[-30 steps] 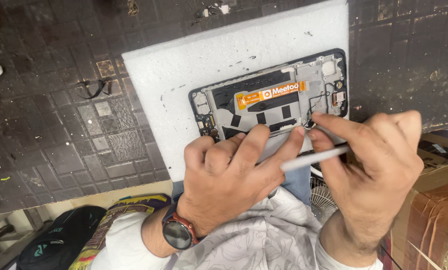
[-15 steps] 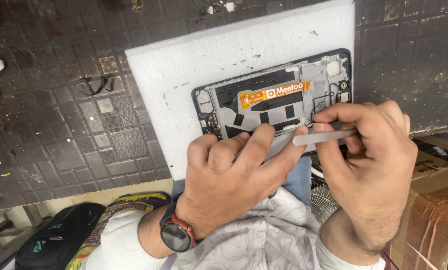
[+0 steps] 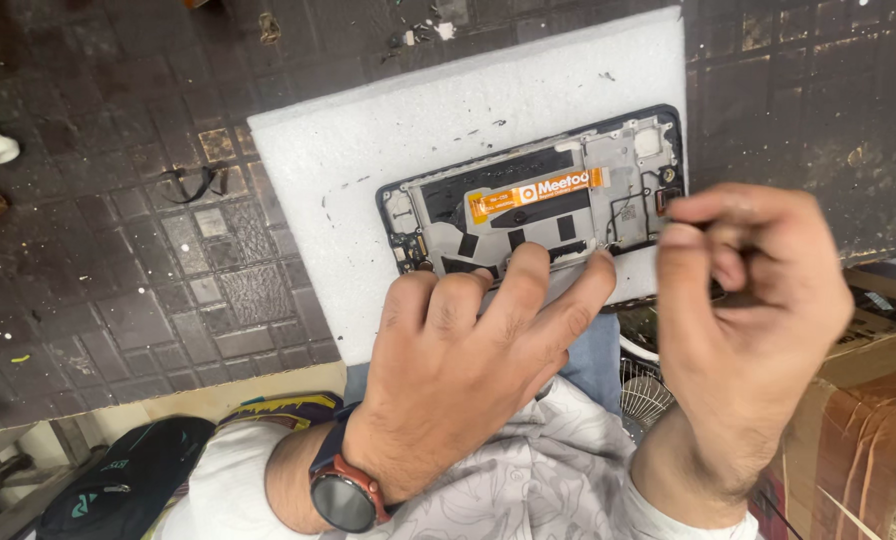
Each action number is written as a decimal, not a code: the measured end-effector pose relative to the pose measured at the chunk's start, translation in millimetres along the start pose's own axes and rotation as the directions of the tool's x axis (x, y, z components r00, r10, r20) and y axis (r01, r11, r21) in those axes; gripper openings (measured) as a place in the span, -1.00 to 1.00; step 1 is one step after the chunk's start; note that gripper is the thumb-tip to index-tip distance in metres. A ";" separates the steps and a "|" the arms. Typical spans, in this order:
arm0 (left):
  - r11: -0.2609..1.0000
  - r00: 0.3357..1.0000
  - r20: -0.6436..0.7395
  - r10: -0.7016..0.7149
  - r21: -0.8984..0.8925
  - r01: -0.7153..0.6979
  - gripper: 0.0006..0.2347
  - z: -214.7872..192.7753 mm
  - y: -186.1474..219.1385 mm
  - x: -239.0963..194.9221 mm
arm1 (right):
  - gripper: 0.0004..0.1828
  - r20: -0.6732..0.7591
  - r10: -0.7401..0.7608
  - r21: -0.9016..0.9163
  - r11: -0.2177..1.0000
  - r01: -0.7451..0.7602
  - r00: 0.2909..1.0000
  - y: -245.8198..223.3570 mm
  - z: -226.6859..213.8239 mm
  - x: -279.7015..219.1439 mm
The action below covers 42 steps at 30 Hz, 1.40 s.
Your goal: The person uses tweezers and a precision screwdriver to remove small components and screws from a disassembled smartphone chassis. They then wipe the interior surfaces with a cloth.
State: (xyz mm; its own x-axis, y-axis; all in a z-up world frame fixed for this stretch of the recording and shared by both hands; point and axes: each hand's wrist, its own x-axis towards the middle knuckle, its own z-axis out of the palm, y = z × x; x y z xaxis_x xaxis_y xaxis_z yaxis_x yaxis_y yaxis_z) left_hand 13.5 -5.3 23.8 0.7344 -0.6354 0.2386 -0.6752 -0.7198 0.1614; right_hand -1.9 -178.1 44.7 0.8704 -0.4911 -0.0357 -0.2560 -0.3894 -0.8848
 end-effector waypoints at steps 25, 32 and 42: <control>0.996 0.995 0.099 -0.011 -0.091 0.020 -0.48 -9.3 3.6 8.4 | -0.84 -0.342 -0.119 0.320 0.918 0.234 0.932 64.2 4.5 -3.3; 0.999 1.000 0.006 0.025 0.025 -0.026 -0.61 -7.0 5.1 2.8 | -0.82 -0.400 -0.161 0.308 0.904 0.298 0.902 71.5 11.5 -2.5; 0.998 0.999 -0.023 0.039 0.050 -0.038 -0.61 -3.4 3.5 -6.5 | -0.68 -0.350 -0.141 0.455 0.839 0.300 0.926 65.5 -3.4 -8.2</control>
State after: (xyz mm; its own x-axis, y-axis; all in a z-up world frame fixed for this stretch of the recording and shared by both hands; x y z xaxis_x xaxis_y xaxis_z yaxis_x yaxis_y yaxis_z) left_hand 6.1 -2.7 26.0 0.7056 -0.6566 0.2666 -0.6983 -0.7083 0.1037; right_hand -27.2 -202.2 -11.4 0.6953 -0.6722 0.2544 0.2373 -0.1193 -0.9641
